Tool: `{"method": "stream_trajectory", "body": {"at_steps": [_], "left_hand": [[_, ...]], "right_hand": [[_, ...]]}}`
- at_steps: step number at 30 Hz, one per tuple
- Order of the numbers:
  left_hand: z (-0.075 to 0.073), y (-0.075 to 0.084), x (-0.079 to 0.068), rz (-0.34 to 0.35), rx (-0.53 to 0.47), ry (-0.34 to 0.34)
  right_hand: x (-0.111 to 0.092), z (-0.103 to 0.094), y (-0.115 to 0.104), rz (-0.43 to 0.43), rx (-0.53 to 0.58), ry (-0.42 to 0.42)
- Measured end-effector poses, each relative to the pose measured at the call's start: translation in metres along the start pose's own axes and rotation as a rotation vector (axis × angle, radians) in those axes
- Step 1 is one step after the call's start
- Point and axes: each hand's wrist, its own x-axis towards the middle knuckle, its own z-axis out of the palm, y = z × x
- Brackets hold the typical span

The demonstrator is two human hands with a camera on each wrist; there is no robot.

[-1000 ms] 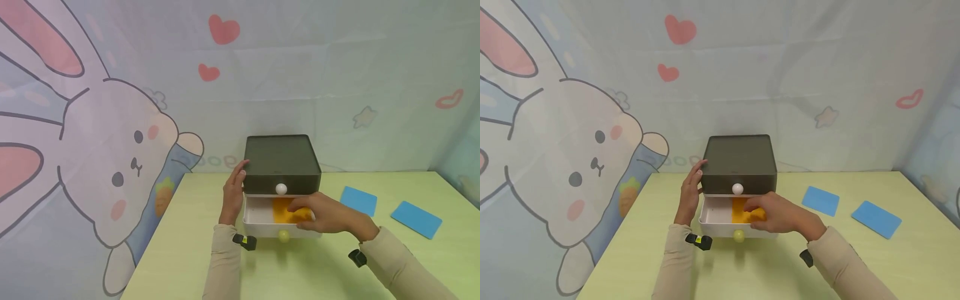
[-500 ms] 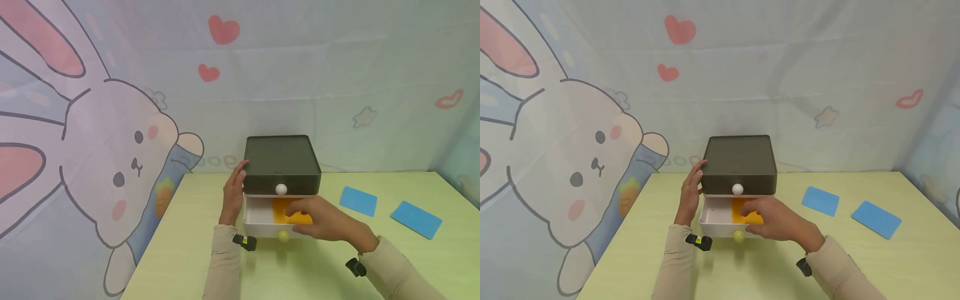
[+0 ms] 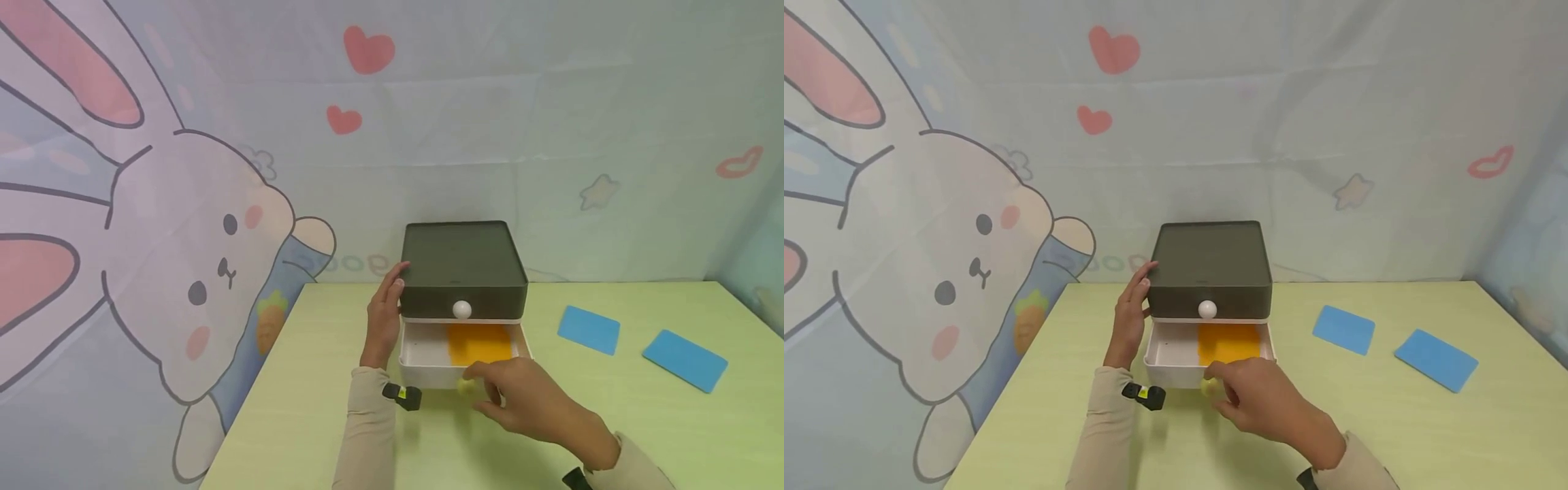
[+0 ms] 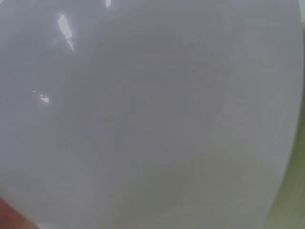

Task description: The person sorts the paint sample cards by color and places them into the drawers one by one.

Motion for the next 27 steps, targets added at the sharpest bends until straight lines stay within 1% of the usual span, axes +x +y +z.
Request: {"method": "stream_trajectory", "body": {"at_steps": [2, 4, 5, 7, 8, 11, 13, 15, 19, 27], "left_hand": [[0.000, 0.001, 0.001, 0.001, 0.005, 0.009], [0.000, 0.001, 0.001, -0.001, 0.004, 0.014], [0.000, 0.000, 0.002, -0.001, 0.008, 0.016], [0.001, -0.001, 0.002, -0.004, 0.011, 0.015], [0.002, -0.001, 0.002, -0.006, 0.011, 0.014], [0.004, -0.003, 0.003, -0.014, 0.013, 0.016], [0.005, -0.003, 0.002, -0.016, 0.010, 0.019], [0.006, -0.004, 0.002, -0.018, 0.009, 0.022], [0.008, -0.004, 0.003, -0.012, 0.013, 0.030], [0.010, -0.003, 0.005, 0.005, 0.013, 0.039]], "right_hand": [[-0.003, 0.009, 0.000, 0.004, -0.082, -0.015], [-0.006, 0.019, 0.002, -0.009, -0.159, 0.000], [-0.007, 0.024, 0.004, -0.022, -0.196, 0.025], [-0.008, 0.034, 0.007, -0.055, -0.258, 0.100], [-0.008, 0.038, 0.009, -0.071, -0.271, 0.137], [-0.008, 0.047, 0.014, -0.108, -0.283, 0.232], [-0.008, 0.049, 0.016, -0.118, -0.275, 0.267], [-0.007, 0.051, 0.019, -0.116, -0.267, 0.276], [-0.003, 0.052, 0.027, -0.100, -0.259, 0.262], [0.015, 0.056, 0.052, -0.070, -0.240, 0.258]]}}
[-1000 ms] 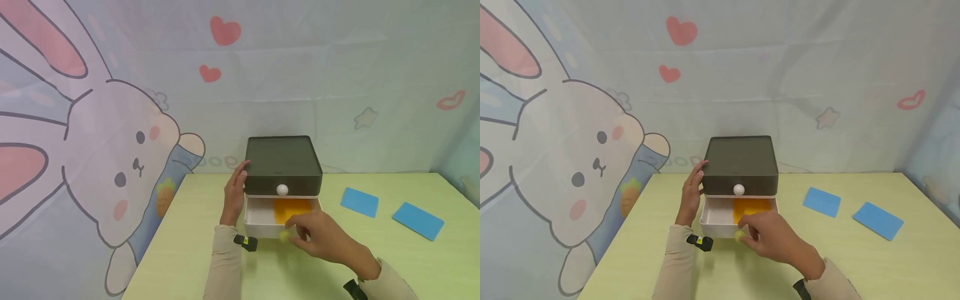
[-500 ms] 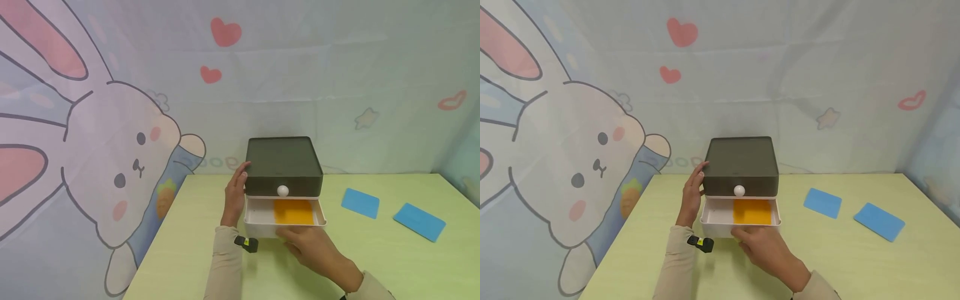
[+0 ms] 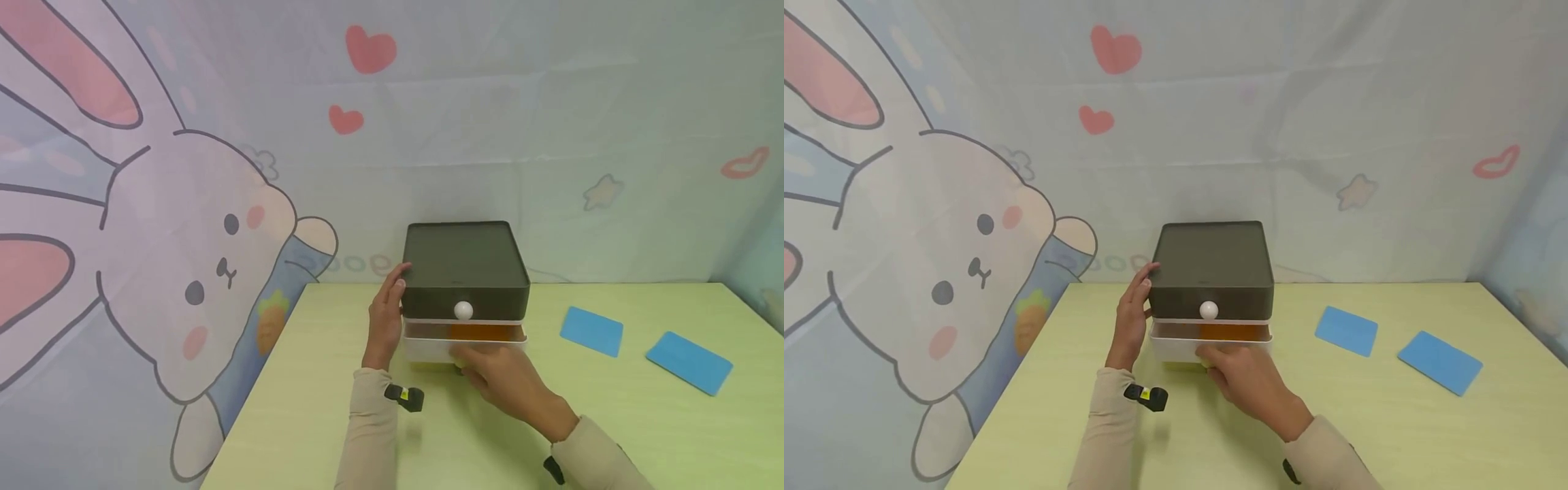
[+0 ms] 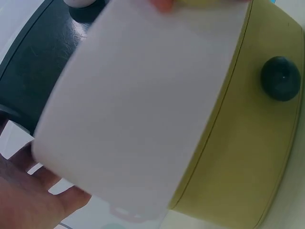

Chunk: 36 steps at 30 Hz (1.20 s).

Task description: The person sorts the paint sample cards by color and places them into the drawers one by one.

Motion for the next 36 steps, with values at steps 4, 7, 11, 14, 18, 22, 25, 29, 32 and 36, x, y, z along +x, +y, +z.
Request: {"method": "stream_trajectory", "body": {"at_steps": [4, 7, 11, 14, 18, 22, 25, 29, 32, 36], "left_hand": [[-0.002, 0.000, 0.000, 0.005, -0.012, -0.011], [-0.003, -0.001, 0.000, 0.013, -0.023, -0.014], [-0.005, 0.000, -0.001, 0.020, -0.032, -0.014], [-0.005, 0.001, -0.001, 0.022, -0.035, -0.014], [-0.007, 0.001, -0.001, 0.027, -0.032, -0.011], [-0.008, 0.000, -0.002, 0.030, -0.027, -0.007], [-0.009, 0.000, -0.004, 0.022, -0.023, -0.008], [-0.010, 0.000, -0.005, 0.008, -0.024, -0.009], [-0.011, 0.000, -0.006, 0.011, -0.026, -0.009], [-0.012, 0.001, -0.006, 0.024, -0.027, -0.016]], "right_hand": [[0.006, 0.005, 0.007, 0.046, -0.001, -0.028], [0.009, 0.007, 0.010, 0.089, 0.003, -0.057], [0.013, 0.009, 0.012, 0.129, 0.013, -0.092], [0.015, 0.010, 0.011, 0.141, 0.004, -0.102], [0.016, 0.009, 0.007, 0.147, -0.008, -0.111], [0.015, 0.009, 0.002, 0.150, 0.003, -0.168], [0.011, 0.012, -0.002, 0.141, 0.012, -0.219], [0.005, 0.017, -0.008, 0.111, -0.015, -0.273], [0.000, 0.021, -0.012, 0.110, -0.041, -0.311], [-0.004, 0.024, -0.015, 0.152, -0.022, -0.340]]}}
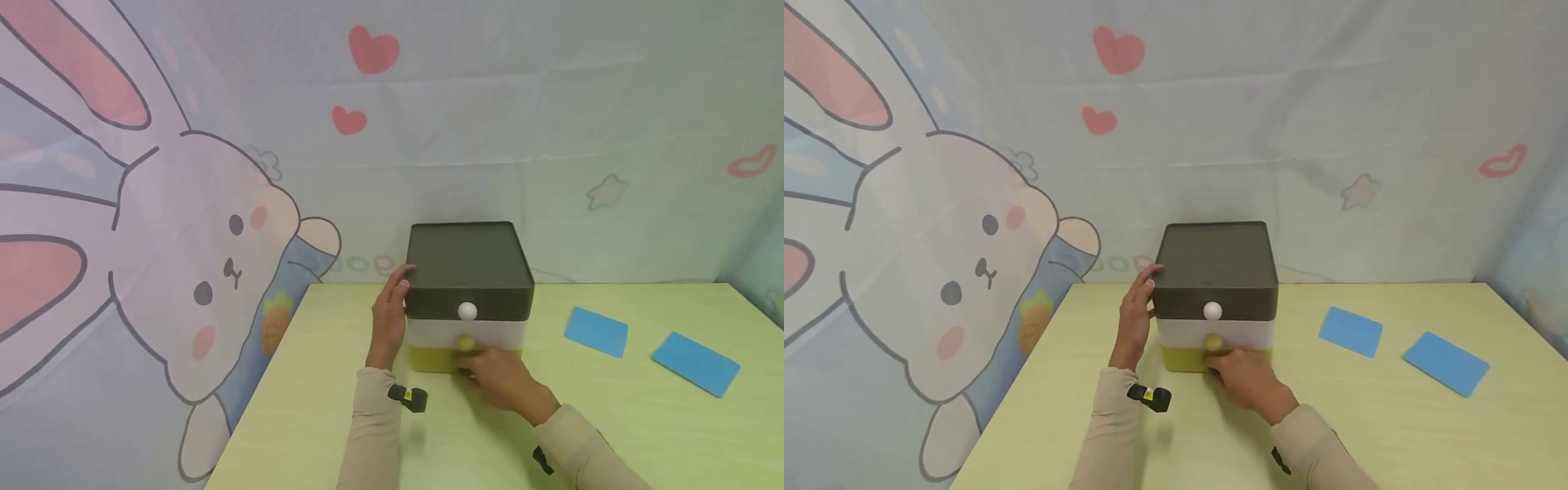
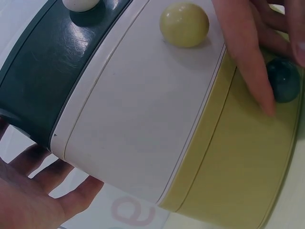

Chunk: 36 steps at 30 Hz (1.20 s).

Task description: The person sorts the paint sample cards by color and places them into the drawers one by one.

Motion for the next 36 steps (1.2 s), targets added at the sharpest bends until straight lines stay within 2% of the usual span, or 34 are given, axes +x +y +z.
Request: {"method": "stream_trajectory", "body": {"at_steps": [10, 19, 28, 36], "left_hand": [[0.003, 0.002, 0.000, -0.003, -0.011, -0.007], [0.004, 0.004, 0.001, -0.017, -0.008, 0.001], [0.006, 0.003, 0.000, -0.021, -0.019, -0.012], [0.006, 0.001, 0.002, -0.016, -0.008, 0.004]], "right_hand": [[0.000, 0.007, 0.005, 0.013, 0.074, -0.042], [-0.004, 0.001, 0.000, 0.000, 0.158, -0.098], [-0.023, -0.002, -0.007, -0.069, 0.109, -0.079], [-0.034, -0.007, -0.025, -0.148, 0.059, -0.074]]}}
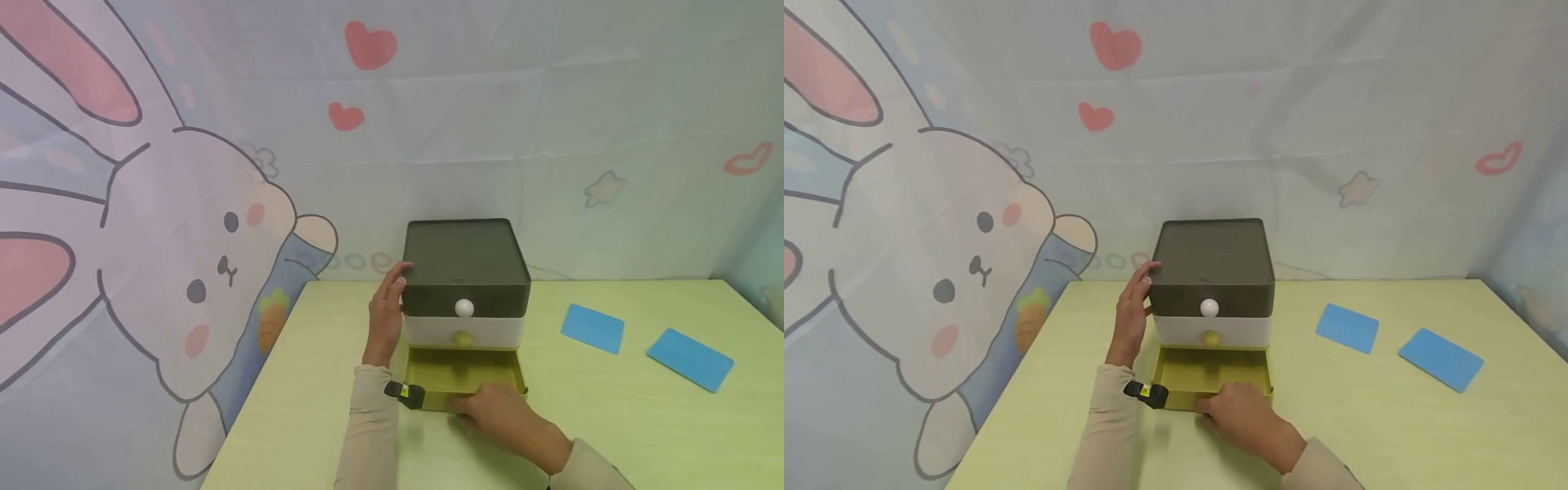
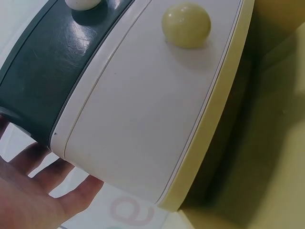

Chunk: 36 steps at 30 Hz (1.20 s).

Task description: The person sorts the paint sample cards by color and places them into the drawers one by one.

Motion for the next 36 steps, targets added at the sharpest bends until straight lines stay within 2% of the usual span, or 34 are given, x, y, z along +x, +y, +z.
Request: {"method": "stream_trajectory", "body": {"at_steps": [3, 8, 12, 14, 16, 18, 20, 21, 23, 26, 29, 31, 33, 36], "left_hand": [[-0.001, -0.001, 0.002, 0.000, 0.001, 0.005], [-0.002, -0.002, 0.002, -0.011, 0.003, 0.005], [-0.002, -0.003, 0.002, -0.016, -0.006, 0.005], [-0.003, -0.004, 0.001, -0.016, -0.009, 0.008], [-0.003, -0.005, 0.000, -0.018, -0.009, 0.013], [-0.002, -0.006, 0.000, -0.018, -0.006, 0.014], [-0.001, -0.006, -0.001, -0.020, -0.009, 0.012], [-0.001, -0.006, -0.001, -0.018, -0.009, 0.010], [0.000, -0.006, 0.000, -0.015, -0.012, 0.006], [0.001, -0.004, 0.001, -0.006, -0.014, 0.007], [0.002, -0.004, 0.001, -0.009, -0.008, 0.000], [0.002, -0.005, 0.000, -0.019, -0.004, 0.001], [0.002, -0.005, -0.001, -0.020, -0.005, 0.004], [0.004, -0.006, -0.001, -0.024, -0.009, 0.008]], "right_hand": [[-0.001, -0.001, -0.007, -0.004, -0.041, 0.006], [-0.004, -0.002, -0.013, 0.016, -0.048, -0.005], [-0.006, -0.010, -0.013, 0.008, 0.030, -0.052], [-0.010, -0.017, -0.009, -0.025, 0.161, -0.099], [-0.017, -0.028, 0.001, -0.050, 0.368, -0.167], [-0.025, -0.041, 0.016, -0.043, 0.605, -0.227], [-0.034, -0.055, 0.037, -0.017, 0.784, -0.248], [-0.038, -0.062, 0.048, 0.020, 0.843, -0.252], [-0.045, -0.073, 0.074, 0.121, 0.889, -0.231], [-0.052, -0.078, 0.116, 0.361, 0.840, -0.187], [-0.057, -0.072, 0.154, 0.653, 0.693, -0.133], [-0.061, -0.066, 0.176, 0.799, 0.557, -0.108], [-0.063, -0.059, 0.193, 0.894, 0.412, -0.111], [-0.067, -0.046, 0.212, 1.015, 0.285, -0.165]]}}
